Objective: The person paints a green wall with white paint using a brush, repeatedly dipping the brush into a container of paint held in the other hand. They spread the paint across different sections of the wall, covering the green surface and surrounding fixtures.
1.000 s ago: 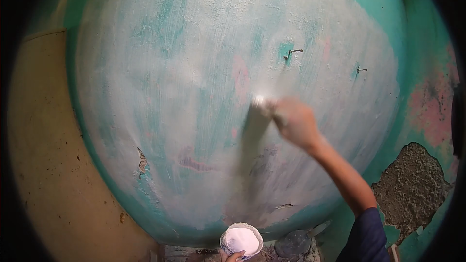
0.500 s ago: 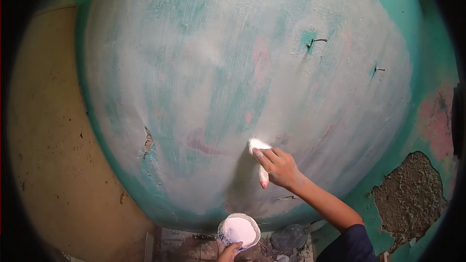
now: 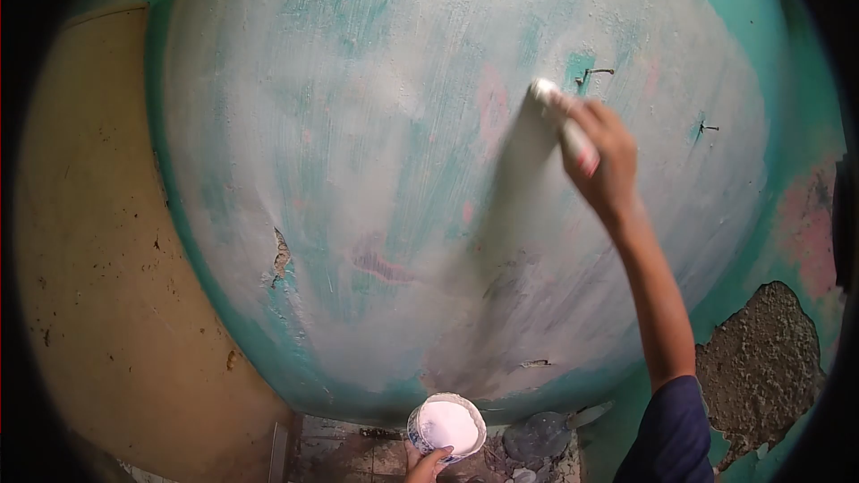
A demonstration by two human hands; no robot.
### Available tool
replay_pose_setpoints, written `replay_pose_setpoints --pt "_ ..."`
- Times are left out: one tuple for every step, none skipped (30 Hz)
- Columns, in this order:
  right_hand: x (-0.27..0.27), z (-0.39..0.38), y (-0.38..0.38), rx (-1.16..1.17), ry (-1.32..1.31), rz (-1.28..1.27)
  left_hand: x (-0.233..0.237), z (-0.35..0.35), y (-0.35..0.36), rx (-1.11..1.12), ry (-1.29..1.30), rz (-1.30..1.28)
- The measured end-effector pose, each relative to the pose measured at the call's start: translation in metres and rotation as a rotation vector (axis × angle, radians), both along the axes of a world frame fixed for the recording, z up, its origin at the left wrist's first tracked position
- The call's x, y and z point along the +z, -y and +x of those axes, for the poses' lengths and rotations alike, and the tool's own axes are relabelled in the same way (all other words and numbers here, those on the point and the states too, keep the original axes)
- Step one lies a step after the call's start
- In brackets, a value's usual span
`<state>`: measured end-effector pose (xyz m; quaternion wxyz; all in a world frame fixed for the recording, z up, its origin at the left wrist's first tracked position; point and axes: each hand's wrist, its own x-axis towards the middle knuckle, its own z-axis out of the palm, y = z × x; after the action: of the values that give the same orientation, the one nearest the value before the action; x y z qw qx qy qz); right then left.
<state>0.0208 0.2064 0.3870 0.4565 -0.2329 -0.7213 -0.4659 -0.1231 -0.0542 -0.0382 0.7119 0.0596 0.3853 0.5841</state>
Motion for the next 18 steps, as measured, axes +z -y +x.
replay_pose_setpoints --pt "-0.023 -0.002 0.000 -0.003 0.052 0.037 0.001 -0.001 0.000 -0.002 0.007 0.020" --pt "-0.049 -0.004 -0.001 -0.011 0.104 0.040 0.002 -0.001 -0.001 0.001 0.009 0.023" --pt "-0.079 -0.005 -0.007 0.030 0.155 0.019 0.003 -0.001 -0.001 0.017 0.006 0.002" --pt "-0.104 -0.008 -0.005 0.038 0.232 0.004 0.003 0.000 -0.001 0.033 0.004 -0.019" --pt "-0.129 -0.011 0.001 0.034 0.284 -0.033 0.003 0.001 -0.003 0.034 0.006 -0.018" --pt "-0.150 -0.012 0.010 0.020 0.335 -0.106 0.001 0.001 -0.003 0.030 0.014 -0.018" --pt "-0.165 -0.014 0.018 0.032 0.378 -0.217 -0.001 0.002 -0.002 0.023 0.019 -0.019" --pt "-0.182 -0.012 0.019 0.081 0.369 -0.369 -0.002 0.003 -0.002 0.016 0.014 -0.017" --pt "-0.187 -0.011 0.021 0.131 0.357 -0.516 -0.004 0.004 -0.002 0.010 0.018 -0.018" --pt "-0.185 -0.008 0.022 0.124 0.350 -0.510 -0.006 0.004 -0.002 0.004 0.020 -0.016" --pt "-0.179 -0.004 0.023 0.177 0.282 -0.604 -0.008 0.005 -0.002 -0.004 0.014 -0.007" --pt "-0.169 -0.001 0.025 0.231 0.214 -0.694 -0.009 0.005 -0.003 -0.006 -0.005 -0.007" --pt "-0.155 0.004 0.025 0.224 0.208 -0.682 -0.010 0.006 -0.003 -0.008 -0.024 -0.007" --pt "-0.139 0.011 0.026 0.224 0.149 -0.684 -0.013 0.005 -0.004 -0.034 -0.034 -0.022" --pt "-0.121 0.019 0.026 0.225 0.089 -0.685 -0.010 0.004 -0.003 -0.042 -0.039 -0.012" --pt "-0.102 0.028 0.026 0.231 0.058 -0.606 -0.005 0.004 -0.001 -0.021 -0.042 -0.003" --pt "-0.082 0.039 0.027 0.237 0.028 -0.528 -0.003 0.004 -0.001 0.001 -0.045 0.006" --pt "-0.059 0.051 0.029 0.281 -0.008 -0.449 -0.006 0.004 -0.002 0.017 -0.036 0.032"
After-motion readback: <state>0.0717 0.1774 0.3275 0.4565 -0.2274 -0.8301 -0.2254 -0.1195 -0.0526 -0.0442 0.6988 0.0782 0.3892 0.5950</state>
